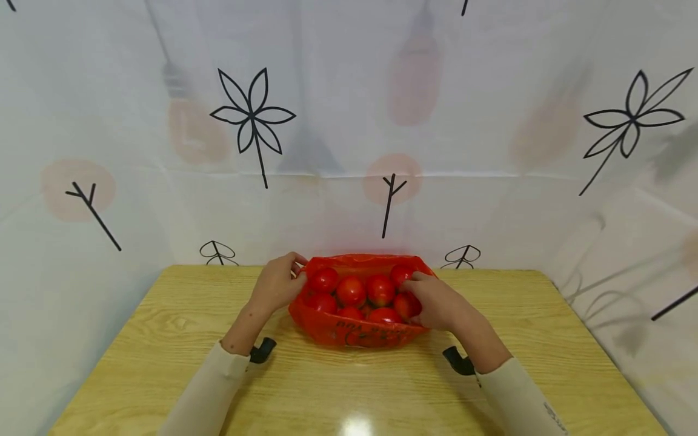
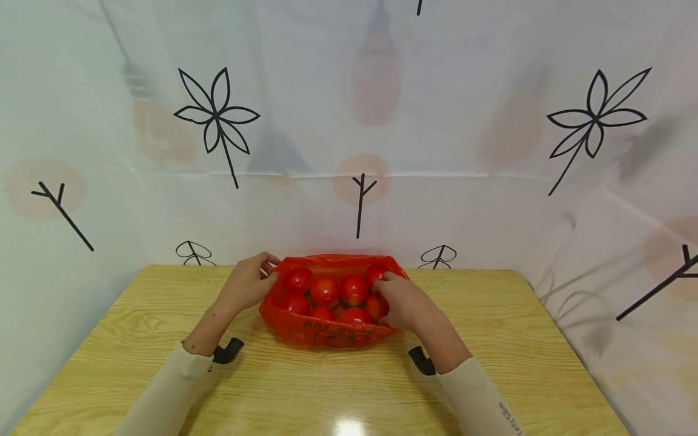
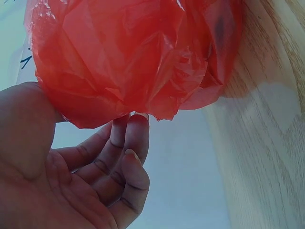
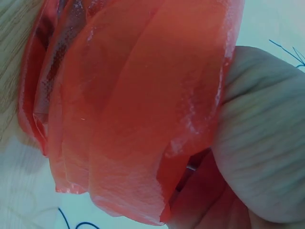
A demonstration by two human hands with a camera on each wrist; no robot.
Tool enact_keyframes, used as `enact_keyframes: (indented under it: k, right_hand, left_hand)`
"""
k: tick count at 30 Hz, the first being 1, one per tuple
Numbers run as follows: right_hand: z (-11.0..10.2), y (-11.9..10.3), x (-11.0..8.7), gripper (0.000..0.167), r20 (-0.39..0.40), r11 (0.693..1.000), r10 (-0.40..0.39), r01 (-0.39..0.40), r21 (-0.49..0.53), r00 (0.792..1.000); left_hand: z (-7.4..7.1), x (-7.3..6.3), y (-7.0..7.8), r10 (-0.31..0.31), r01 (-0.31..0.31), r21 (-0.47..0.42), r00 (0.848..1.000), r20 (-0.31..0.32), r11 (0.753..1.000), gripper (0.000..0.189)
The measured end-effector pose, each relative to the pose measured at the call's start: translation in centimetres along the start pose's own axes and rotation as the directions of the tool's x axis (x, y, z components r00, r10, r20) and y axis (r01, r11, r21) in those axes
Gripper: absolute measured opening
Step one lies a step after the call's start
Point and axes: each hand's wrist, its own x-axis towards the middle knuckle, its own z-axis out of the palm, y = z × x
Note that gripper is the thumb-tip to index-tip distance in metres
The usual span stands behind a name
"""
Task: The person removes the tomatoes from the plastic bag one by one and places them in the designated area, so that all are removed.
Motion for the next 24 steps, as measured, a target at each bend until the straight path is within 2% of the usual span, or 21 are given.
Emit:
enact_keyframes:
  k: [6, 15, 24]
  right_hand:
    - [0.16, -0.17, -0.02, 0.049, 0.010, 1.000, 0.014, -0.014, -0.025, 1.000]
    - [0.27, -0.03, -0.01, 0.048, 0.000, 0.999, -0.031, 0.031, -0.016, 1.000]
    - [-0.15, -0.03, -0.24, 0.051, -0.055, 0.997, -0.077, 0.077, -0.003, 0.996]
  left_hand:
    - [0.01, 0.05, -0.11, -0.008, 0.008, 0.001, 1.000, 0.014, 1.000, 0.027]
    - [0.00, 0.06, -0.14, 0.000, 0.000, -0.001, 1.000, 0.020, 1.000, 0.028]
    - [0.06, -0.05, -0.26, -0.006, 0.005, 0.004, 1.000, 0.024, 1.000, 0.028]
